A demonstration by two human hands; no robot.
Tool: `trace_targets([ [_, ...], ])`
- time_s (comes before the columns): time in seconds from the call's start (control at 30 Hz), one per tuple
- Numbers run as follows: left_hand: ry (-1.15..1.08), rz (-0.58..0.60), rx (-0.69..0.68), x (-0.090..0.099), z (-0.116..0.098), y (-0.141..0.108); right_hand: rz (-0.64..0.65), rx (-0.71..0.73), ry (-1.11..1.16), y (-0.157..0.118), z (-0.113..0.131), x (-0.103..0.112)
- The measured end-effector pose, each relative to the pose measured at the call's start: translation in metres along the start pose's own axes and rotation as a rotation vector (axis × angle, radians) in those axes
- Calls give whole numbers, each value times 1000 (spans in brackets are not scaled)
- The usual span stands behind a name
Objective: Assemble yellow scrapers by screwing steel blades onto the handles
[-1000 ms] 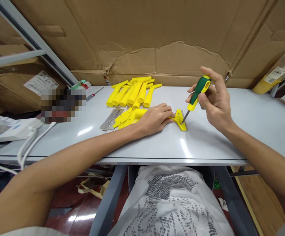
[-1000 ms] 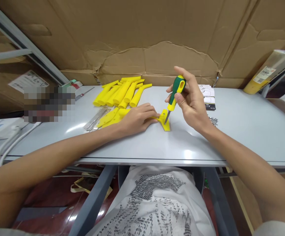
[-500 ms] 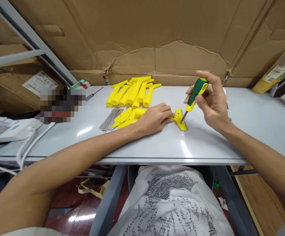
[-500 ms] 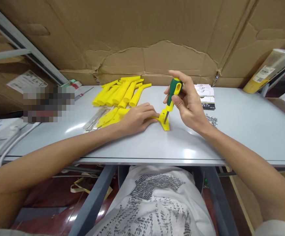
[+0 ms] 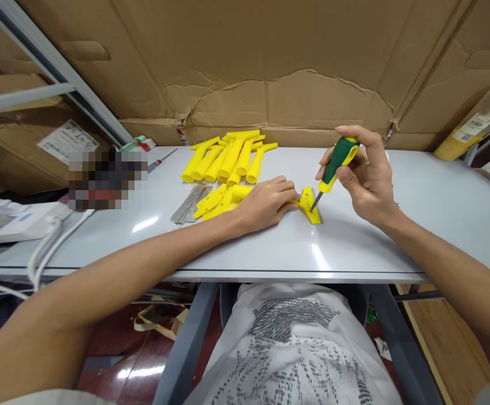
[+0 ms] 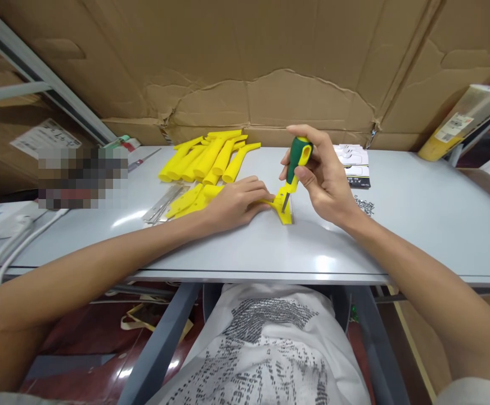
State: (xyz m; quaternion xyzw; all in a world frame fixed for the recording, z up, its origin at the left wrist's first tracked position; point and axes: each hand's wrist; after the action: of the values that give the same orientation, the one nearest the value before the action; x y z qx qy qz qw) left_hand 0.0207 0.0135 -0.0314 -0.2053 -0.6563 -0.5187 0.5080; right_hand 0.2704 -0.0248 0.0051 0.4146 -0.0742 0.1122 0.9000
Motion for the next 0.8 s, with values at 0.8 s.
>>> trace_targets([
  [0.8, 24, 1, 5, 2, -2, 0, 22, -79, 159, 6, 20, 0],
])
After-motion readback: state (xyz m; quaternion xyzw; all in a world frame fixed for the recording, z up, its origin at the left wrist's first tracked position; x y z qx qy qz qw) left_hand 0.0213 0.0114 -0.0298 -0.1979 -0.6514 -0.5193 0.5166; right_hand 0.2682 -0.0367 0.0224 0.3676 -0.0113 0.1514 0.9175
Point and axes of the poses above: each hand's wrist, its own y-axis towards the middle knuckle, its own x-axis out of the back of the hand, z = x × y, and after that the axes turned 8 degrees about y, right-handed
